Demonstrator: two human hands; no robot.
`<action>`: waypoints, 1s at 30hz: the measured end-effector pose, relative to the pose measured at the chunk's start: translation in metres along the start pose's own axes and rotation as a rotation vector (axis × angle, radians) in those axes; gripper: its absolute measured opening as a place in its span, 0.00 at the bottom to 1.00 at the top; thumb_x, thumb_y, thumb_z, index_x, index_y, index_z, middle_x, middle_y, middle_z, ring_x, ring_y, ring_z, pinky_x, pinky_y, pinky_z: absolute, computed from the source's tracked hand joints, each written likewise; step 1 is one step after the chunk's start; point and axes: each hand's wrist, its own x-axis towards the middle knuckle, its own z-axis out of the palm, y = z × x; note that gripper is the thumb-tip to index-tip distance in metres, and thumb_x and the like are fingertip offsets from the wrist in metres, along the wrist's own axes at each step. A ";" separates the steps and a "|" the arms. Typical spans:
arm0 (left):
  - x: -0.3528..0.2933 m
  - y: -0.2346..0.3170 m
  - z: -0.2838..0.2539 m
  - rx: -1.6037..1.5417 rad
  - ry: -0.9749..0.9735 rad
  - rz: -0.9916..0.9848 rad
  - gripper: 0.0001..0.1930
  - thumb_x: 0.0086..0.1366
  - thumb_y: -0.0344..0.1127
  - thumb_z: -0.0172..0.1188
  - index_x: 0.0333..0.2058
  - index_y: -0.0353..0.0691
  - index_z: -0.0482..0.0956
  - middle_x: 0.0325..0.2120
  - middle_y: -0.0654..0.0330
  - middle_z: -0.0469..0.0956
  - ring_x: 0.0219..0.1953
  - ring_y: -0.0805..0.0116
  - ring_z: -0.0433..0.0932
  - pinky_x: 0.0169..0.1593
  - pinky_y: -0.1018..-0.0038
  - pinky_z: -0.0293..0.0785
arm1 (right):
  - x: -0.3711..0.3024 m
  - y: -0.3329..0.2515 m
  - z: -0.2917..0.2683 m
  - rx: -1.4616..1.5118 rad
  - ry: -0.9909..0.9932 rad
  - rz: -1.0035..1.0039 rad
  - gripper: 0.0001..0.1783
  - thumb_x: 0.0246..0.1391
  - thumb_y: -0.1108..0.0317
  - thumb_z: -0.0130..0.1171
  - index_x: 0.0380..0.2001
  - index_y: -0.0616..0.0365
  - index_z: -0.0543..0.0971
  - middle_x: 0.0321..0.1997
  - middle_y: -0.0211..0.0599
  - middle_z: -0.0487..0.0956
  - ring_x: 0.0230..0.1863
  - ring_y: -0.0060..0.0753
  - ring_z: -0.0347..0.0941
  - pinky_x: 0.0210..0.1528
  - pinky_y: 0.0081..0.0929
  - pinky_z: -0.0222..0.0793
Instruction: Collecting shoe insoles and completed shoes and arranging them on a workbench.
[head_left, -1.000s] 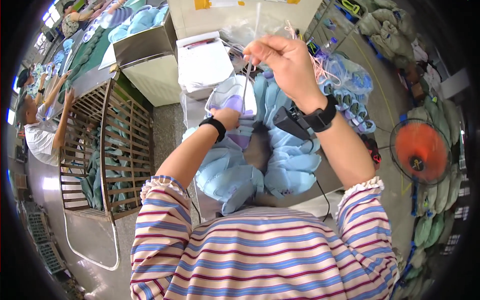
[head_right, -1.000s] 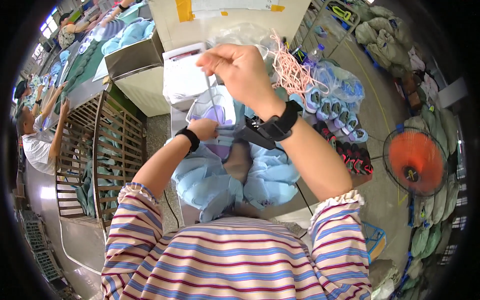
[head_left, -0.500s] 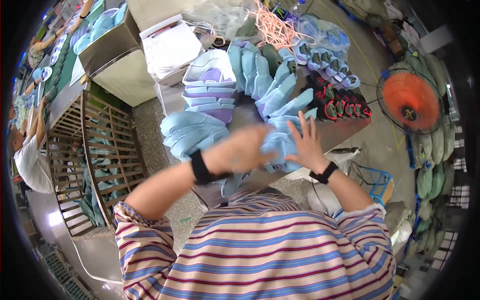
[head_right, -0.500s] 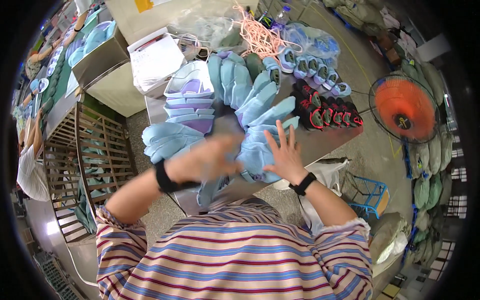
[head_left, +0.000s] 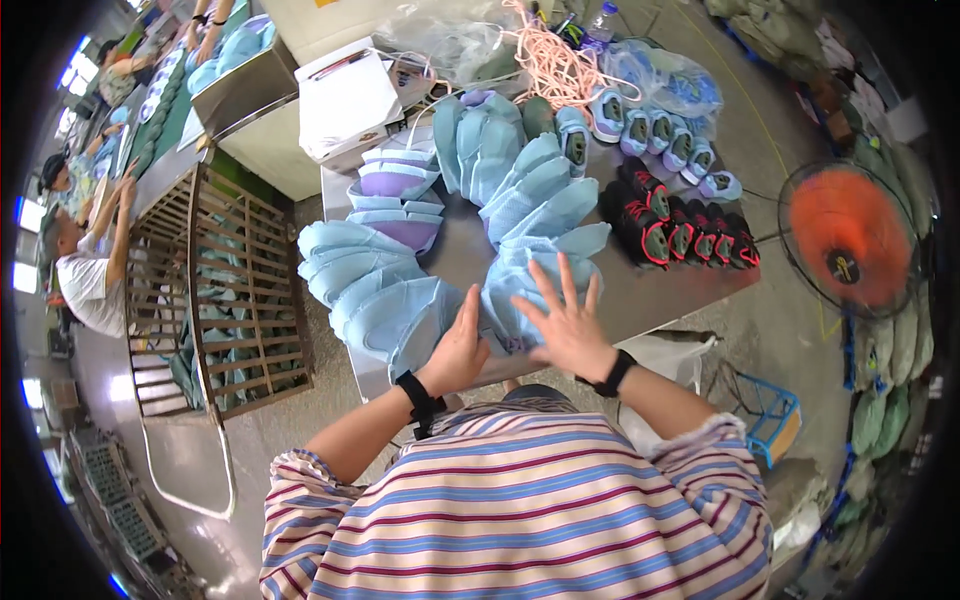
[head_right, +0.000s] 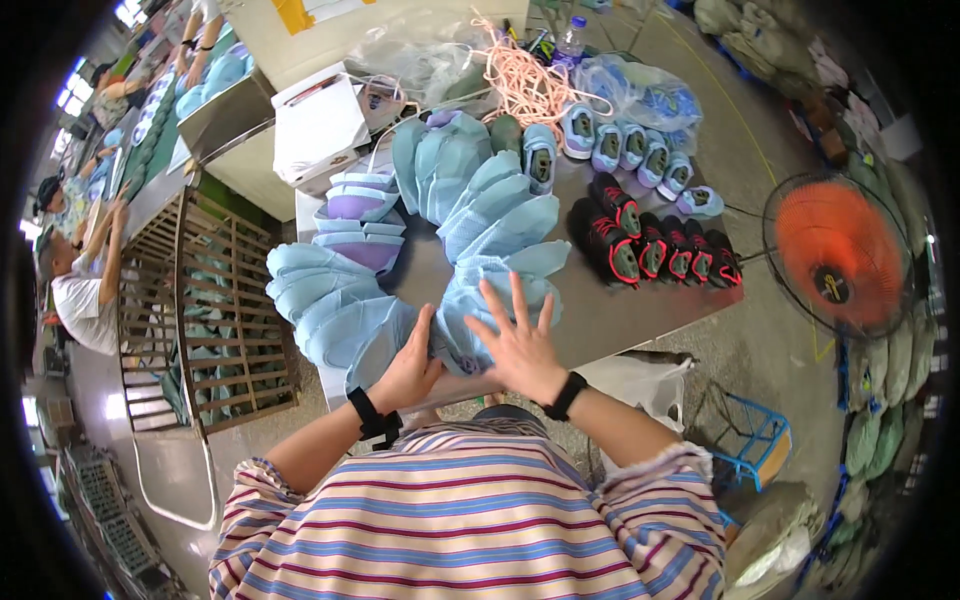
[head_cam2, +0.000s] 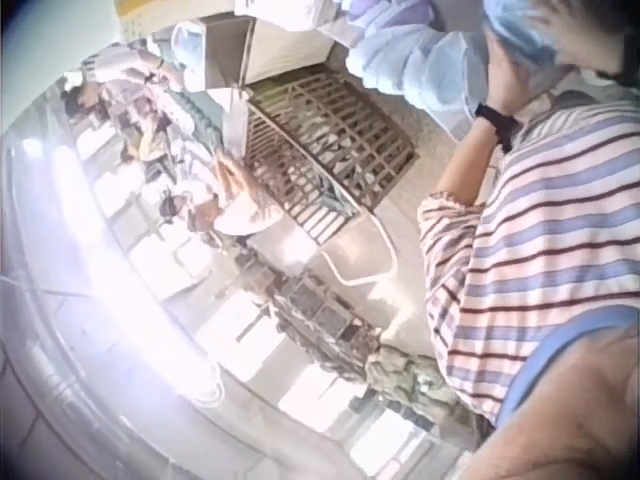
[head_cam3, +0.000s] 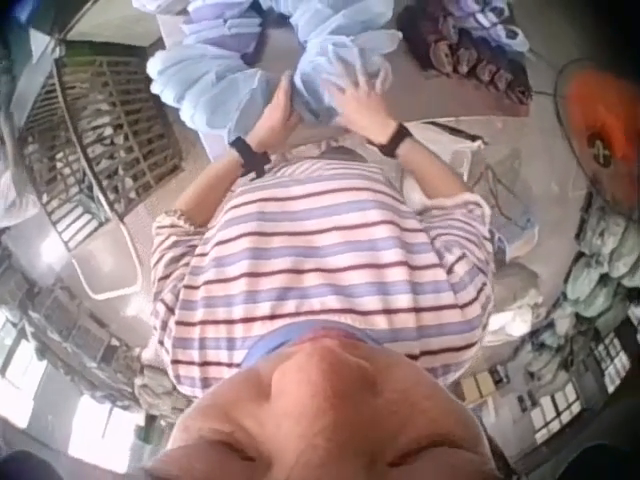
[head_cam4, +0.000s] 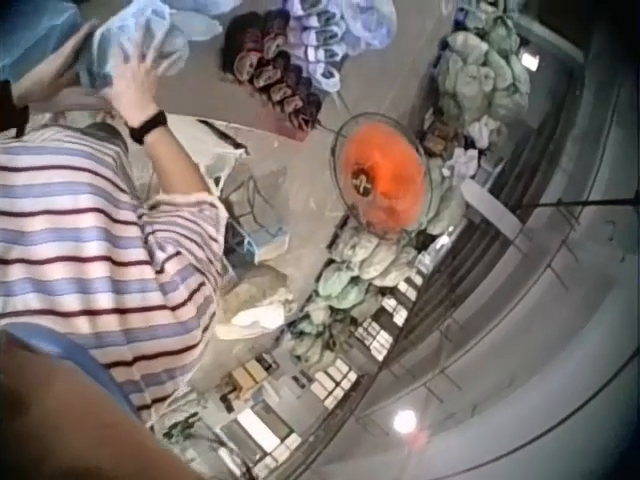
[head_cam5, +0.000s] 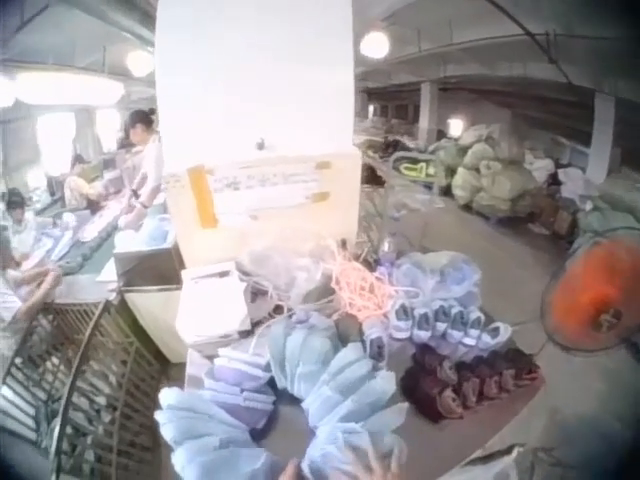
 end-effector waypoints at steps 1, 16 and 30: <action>-0.001 -0.002 0.004 0.098 0.050 -0.040 0.39 0.50 0.26 0.51 0.57 0.24 0.37 0.54 0.32 0.50 0.58 0.40 0.52 0.58 0.64 0.55 | 0.004 0.001 0.006 -0.112 0.055 -0.009 0.41 0.26 0.51 0.69 0.51 0.34 0.67 0.65 0.41 0.47 0.66 0.51 0.34 0.53 0.70 0.40; -0.018 0.007 -0.030 -0.879 0.255 -0.362 0.04 0.59 0.32 0.54 0.27 0.41 0.69 0.37 0.62 0.74 0.41 0.69 0.73 0.35 0.76 0.70 | -0.013 0.087 0.008 -0.034 0.221 -0.141 0.31 0.25 0.72 0.66 0.41 0.40 0.75 0.62 0.38 0.52 0.64 0.46 0.44 0.53 0.45 0.52; 0.137 0.019 -0.166 -0.186 0.463 -0.192 0.27 0.58 0.35 0.56 0.53 0.33 0.57 0.46 0.53 0.67 0.45 0.68 0.67 0.47 0.76 0.65 | -0.038 0.070 0.025 0.377 0.374 0.128 0.38 0.30 0.76 0.63 0.51 0.39 0.70 0.65 0.49 0.43 0.63 0.59 0.42 0.61 0.47 0.45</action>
